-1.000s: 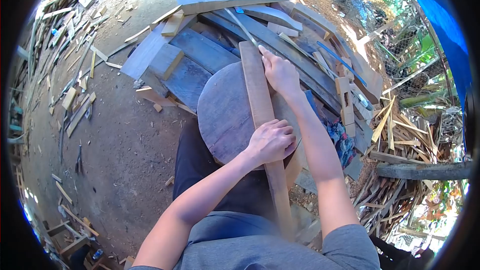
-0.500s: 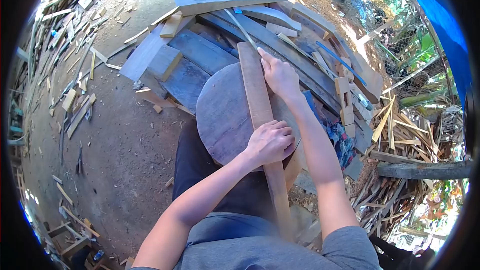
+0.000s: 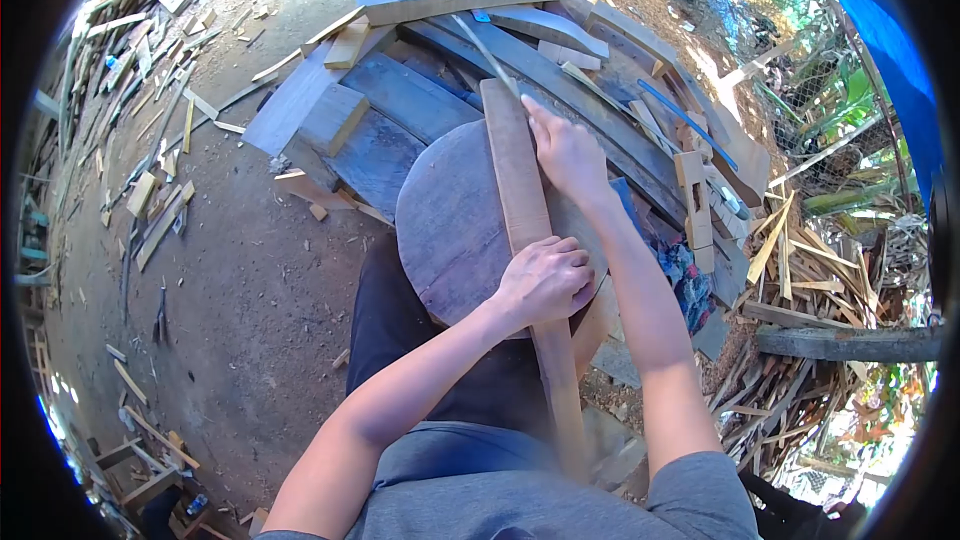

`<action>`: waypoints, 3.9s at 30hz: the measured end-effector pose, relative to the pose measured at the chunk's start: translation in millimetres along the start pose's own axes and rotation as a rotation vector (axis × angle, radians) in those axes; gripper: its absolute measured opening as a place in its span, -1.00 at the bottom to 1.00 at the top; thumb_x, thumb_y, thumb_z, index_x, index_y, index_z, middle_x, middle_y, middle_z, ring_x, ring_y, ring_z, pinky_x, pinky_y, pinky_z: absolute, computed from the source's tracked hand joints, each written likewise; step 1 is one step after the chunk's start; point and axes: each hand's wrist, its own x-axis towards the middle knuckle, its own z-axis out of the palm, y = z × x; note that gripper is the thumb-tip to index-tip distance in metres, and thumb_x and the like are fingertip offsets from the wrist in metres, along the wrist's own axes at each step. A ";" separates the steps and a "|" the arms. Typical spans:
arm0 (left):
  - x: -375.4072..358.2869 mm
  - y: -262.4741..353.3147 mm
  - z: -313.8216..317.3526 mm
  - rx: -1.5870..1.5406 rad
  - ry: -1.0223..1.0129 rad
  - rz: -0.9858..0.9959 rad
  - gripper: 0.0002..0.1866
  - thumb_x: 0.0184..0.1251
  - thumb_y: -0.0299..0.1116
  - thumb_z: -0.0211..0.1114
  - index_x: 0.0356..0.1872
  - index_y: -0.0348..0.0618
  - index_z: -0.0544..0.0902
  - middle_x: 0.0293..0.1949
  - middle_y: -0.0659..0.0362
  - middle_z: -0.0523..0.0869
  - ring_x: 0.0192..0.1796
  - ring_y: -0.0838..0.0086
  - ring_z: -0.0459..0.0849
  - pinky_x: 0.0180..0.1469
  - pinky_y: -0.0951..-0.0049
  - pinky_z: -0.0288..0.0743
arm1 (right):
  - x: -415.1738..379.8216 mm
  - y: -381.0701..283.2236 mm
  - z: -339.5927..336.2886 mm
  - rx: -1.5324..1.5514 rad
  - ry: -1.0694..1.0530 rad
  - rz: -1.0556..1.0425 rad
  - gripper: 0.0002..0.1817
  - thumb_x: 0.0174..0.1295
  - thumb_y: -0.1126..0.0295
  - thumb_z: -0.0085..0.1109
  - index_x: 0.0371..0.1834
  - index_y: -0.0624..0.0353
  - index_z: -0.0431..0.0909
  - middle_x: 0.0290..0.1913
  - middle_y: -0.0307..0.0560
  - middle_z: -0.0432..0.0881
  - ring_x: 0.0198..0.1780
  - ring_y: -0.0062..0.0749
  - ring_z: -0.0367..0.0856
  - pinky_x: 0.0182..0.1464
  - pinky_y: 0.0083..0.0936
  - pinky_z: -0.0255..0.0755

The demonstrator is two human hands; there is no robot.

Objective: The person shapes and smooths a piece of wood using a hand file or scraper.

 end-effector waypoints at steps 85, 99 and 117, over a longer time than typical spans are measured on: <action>-2.6 -2.4 2.0 -0.029 0.002 -0.004 -0.90 0.10 -0.33 0.36 -0.55 -0.05 0.71 -0.47 0.24 0.69 -0.24 0.34 0.71 -0.19 0.29 0.61 | -39.7 -2.6 2.9 -0.030 0.025 -0.088 -0.57 0.52 0.23 -0.05 0.40 -0.28 0.53 -0.34 0.15 0.73 -0.35 0.14 0.76 -0.31 -0.02 0.65; -1.5 -1.8 1.9 -0.011 -0.078 -0.038 -0.89 0.09 -0.32 0.36 -0.54 -0.07 0.72 -0.43 0.23 0.70 -0.20 0.31 0.72 -0.17 0.30 0.61 | -18.7 -5.1 5.8 -0.111 0.078 -0.097 -0.57 0.52 0.22 -0.05 0.40 -0.26 0.53 -0.42 0.12 0.71 -0.38 0.09 0.77 -0.34 -0.04 0.65; 0.7 -2.2 6.7 -0.061 0.090 -0.001 -0.88 0.04 -0.35 0.37 -0.61 -0.07 0.67 -0.51 0.23 0.65 -0.31 0.34 0.68 -0.17 0.31 0.62 | -44.0 -5.9 -14.3 -0.133 -0.071 -0.018 -0.58 0.53 0.18 -0.07 0.41 -0.29 0.53 -0.39 0.14 0.75 -0.36 0.11 0.77 -0.30 0.01 0.65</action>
